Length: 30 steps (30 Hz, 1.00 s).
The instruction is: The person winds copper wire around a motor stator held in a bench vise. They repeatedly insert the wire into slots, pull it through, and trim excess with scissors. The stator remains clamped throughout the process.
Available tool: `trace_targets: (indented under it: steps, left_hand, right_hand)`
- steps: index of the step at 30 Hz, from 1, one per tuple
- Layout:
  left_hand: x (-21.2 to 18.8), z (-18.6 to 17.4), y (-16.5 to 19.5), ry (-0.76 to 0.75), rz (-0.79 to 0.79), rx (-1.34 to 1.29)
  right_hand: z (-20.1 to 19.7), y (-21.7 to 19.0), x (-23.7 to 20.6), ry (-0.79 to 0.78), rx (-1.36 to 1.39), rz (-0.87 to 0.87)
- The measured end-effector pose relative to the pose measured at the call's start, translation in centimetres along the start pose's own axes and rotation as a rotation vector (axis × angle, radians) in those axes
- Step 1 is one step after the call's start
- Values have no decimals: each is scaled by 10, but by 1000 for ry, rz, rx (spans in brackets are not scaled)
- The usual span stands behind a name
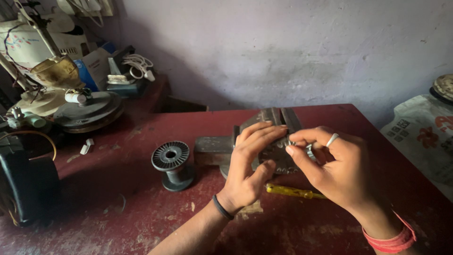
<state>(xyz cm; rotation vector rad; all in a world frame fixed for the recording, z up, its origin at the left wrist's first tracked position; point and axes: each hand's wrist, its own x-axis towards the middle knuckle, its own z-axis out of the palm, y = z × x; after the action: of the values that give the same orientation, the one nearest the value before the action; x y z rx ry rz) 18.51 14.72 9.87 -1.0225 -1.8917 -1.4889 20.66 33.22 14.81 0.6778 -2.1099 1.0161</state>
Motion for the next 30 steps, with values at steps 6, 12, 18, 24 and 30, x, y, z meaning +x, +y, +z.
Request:
trace_targets:
  steps: [6,12,18,24,30]
  left_hand:
    - [2,7,0,63,-57,-31]
    - [5,16,0,145,-28,161]
    - [10,17,-3,159,-11,205]
    - [9,15,-6,146,17,231]
    - [7,14,-9,141,-29,174]
  right_hand:
    - [-4,-3,-2,-44,-62,-64]
    - [-14,-4,-2,-152,-43,1]
    - [-19,-3,4,-156,-77,24]
    - [-19,1,9,-195,-59,-1]
    - [-15,3,5,-208,-35,58]
